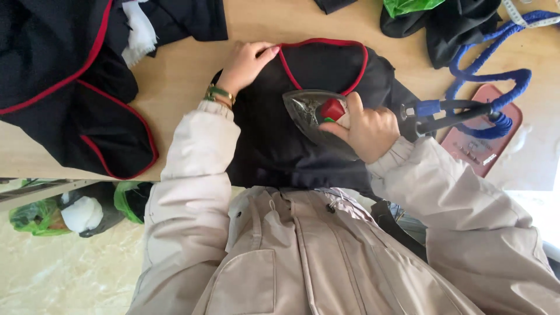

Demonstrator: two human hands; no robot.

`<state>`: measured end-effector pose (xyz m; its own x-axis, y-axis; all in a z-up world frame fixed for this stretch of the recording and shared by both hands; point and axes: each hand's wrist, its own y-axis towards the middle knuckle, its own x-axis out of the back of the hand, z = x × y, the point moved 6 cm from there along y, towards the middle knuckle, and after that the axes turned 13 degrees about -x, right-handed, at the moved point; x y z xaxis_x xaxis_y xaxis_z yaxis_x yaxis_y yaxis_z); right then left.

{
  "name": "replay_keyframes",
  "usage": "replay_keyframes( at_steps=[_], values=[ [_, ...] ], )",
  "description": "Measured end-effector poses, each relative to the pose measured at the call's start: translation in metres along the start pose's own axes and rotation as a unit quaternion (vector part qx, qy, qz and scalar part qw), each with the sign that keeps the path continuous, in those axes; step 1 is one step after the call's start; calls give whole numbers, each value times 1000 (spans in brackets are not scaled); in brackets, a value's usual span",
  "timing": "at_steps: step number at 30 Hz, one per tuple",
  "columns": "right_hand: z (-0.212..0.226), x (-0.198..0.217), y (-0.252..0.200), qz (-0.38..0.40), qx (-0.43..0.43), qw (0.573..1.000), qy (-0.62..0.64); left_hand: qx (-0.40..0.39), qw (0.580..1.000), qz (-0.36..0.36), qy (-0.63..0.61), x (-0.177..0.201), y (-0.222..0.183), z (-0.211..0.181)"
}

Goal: Ironing a black garment with red trim using a steam iron on a workbench.

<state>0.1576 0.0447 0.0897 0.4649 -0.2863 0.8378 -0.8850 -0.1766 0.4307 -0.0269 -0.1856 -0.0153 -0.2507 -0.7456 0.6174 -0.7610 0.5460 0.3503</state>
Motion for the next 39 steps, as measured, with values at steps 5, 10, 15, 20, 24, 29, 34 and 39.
replay_keyframes(
  at_steps=[5,10,15,20,24,29,34,39],
  values=[
    [11,1,10,1,-21,1000,9,123,987,67,-81,-17,17,44],
    [30,5,36,-17,-36,999,-32,169,972,71,-148,-25,26,63],
    [49,-8,74,22,-31,999,-26,250,950,108,-151,-19,29,70],
    [60,-27,104,32,-34,999,-1,119,964,-47,-233,13,27,72],
    [57,-29,112,38,-34,997,62,158,949,-253,-107,40,-28,51],
    [56,-13,101,-15,-9,1000,-2,110,969,-108,195,2,-128,-89],
    [41,-9,42,-33,-32,998,33,80,934,-37,346,-6,-177,-66],
    [23,2,9,-51,-58,995,54,69,934,-66,344,-10,-178,-49]
  ],
)
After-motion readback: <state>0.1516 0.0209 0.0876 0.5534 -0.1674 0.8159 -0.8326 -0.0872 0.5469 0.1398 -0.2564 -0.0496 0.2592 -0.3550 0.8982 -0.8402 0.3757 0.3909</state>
